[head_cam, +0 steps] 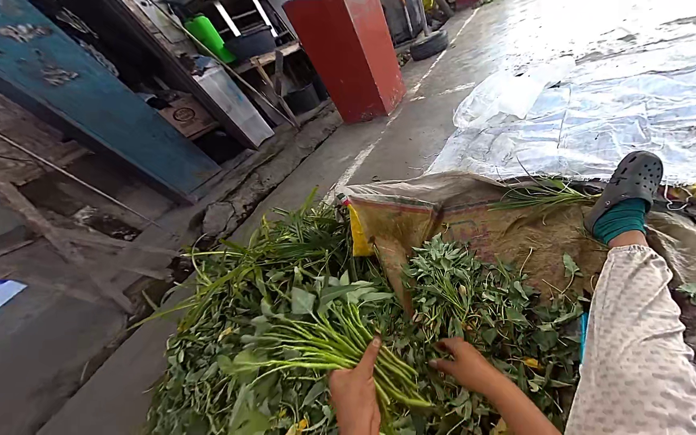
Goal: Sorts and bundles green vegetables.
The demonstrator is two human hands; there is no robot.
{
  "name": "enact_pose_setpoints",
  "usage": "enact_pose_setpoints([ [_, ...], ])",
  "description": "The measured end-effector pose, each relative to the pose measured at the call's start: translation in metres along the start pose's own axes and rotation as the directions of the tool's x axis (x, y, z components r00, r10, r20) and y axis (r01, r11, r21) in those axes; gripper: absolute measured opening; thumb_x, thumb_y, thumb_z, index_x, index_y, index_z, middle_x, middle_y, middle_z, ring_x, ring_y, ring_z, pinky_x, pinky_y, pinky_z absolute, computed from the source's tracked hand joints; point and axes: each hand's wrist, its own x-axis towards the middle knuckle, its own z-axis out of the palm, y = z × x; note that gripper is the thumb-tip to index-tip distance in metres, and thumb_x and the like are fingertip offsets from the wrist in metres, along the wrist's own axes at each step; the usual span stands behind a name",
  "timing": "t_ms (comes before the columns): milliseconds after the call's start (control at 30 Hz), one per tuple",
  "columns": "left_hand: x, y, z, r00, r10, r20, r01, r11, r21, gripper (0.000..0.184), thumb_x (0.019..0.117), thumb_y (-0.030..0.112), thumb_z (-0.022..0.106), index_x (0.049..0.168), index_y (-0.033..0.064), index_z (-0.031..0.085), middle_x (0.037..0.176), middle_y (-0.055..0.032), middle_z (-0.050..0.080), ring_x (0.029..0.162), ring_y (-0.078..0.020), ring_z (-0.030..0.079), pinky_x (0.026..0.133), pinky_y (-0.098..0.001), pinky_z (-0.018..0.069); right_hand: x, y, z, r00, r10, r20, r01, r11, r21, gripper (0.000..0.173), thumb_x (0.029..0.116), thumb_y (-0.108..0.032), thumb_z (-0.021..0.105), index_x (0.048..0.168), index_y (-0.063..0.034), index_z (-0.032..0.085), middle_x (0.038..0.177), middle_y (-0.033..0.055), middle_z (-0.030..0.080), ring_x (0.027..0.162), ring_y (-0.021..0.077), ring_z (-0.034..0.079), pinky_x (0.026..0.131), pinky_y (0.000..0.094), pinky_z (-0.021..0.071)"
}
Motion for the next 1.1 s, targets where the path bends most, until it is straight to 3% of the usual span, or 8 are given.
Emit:
enact_pose_setpoints([
  [100,0.000,-0.011,0.009,0.999,-0.039,0.014,0.039,0.999,0.017,0.055,0.0806,-0.006,0.081,0.128,-0.0094,0.053,0.110,-0.0180,0.068,0.097,-0.0177,0.069,0.085,-0.0328,0.0594,0.001,-0.028,0.006,0.993,-0.114,0.009,0.110,0.980,0.168,0.065,0.0968,-0.041,0.066,0.150,-0.0082,0.049,0.143,0.0142,0.056,0.122,0.0249,0.061,0.101,0.0421,0.0522],
  [233,-0.002,-0.018,0.017,0.999,-0.047,0.008,0.047,0.999,-0.018,0.049,0.0813,-0.007,0.080,0.124,-0.0083,0.056,0.106,-0.0148,0.070,0.095,-0.0143,0.069,0.085,-0.0299,0.0587,0.006,-0.047,0.034,0.870,-0.372,-0.324,0.450,0.869,0.208,0.018,0.0925,-0.018,0.074,0.105,-0.0051,0.077,0.100,0.0055,0.073,0.087,0.0088,0.068,0.080,0.0254,0.0582],
  [400,-0.002,-0.013,0.018,0.995,-0.021,-0.100,0.017,0.999,-0.042,0.047,0.0832,-0.006,0.078,0.124,-0.0085,0.055,0.104,-0.0154,0.068,0.091,-0.0142,0.069,0.081,-0.0293,0.0594,0.004,-0.041,0.038,0.820,-0.447,-0.357,0.537,0.817,0.210,0.017,0.0911,-0.013,0.062,0.096,-0.0002,0.072,0.091,0.0053,0.066,0.080,0.0072,0.062,0.072,0.0242,0.0539],
  [500,0.007,-0.009,0.009,0.992,0.008,-0.128,-0.013,0.999,-0.043,0.044,0.0854,-0.006,0.077,0.124,-0.0085,0.055,0.099,-0.0144,0.069,0.085,-0.0139,0.070,0.076,-0.0286,0.0605,0.026,-0.005,0.011,0.895,-0.039,-0.444,0.170,0.951,0.258,0.025,0.0991,-0.017,0.055,0.107,0.0026,0.069,0.095,0.0112,0.068,0.082,0.0164,0.066,0.075,0.0352,0.0561],
  [600,0.003,-0.004,0.006,0.998,-0.012,-0.058,0.006,0.994,-0.107,0.033,0.0896,-0.010,0.070,0.119,-0.0096,0.055,0.085,-0.0148,0.073,0.072,-0.0191,0.074,0.068,-0.0306,0.0632,0.068,0.047,-0.026,0.750,0.421,-0.510,-0.336,0.907,0.255,0.047,0.1084,-0.035,0.048,0.132,0.0037,0.061,0.123,0.0247,0.065,0.111,0.0353,0.067,0.098,0.0512,0.0529],
  [733,-0.006,-0.003,0.012,0.997,-0.081,0.015,0.082,0.985,-0.154,0.037,0.0895,-0.013,0.067,0.123,-0.0104,0.052,0.090,-0.0188,0.073,0.073,-0.0249,0.075,0.068,-0.0350,0.0648,0.089,0.078,-0.032,0.653,0.488,-0.578,-0.518,0.846,0.129,0.042,0.1005,-0.031,0.062,0.127,0.0012,0.065,0.130,0.0228,0.064,0.126,0.0363,0.060,0.108,0.0539,0.0462],
  [933,-0.004,-0.006,0.007,0.995,-0.078,0.054,0.085,0.988,-0.129,0.039,0.0886,-0.014,0.068,0.124,-0.0101,0.051,0.089,-0.0186,0.073,0.074,-0.0243,0.075,0.069,-0.0348,0.0644,0.080,0.064,-0.038,0.725,0.268,-0.635,-0.112,0.955,0.276,0.029,0.0958,-0.016,0.069,0.118,0.0019,0.066,0.108,0.0180,0.069,0.099,0.0295,0.068,0.091,0.0491,0.0543],
  [1100,-0.009,-0.007,0.011,0.994,-0.042,0.099,0.054,0.991,-0.123,0.035,0.0879,-0.012,0.070,0.119,-0.0105,0.054,0.086,-0.0165,0.073,0.074,-0.0210,0.074,0.071,-0.0320,0.0633,0.035,0.023,-0.021,0.809,0.000,-0.587,0.219,0.928,0.301,0.046,0.0902,-0.006,0.073,0.132,0.0003,0.057,0.099,0.0098,0.071,0.084,0.0176,0.069,0.076,0.0350,0.0583],
])
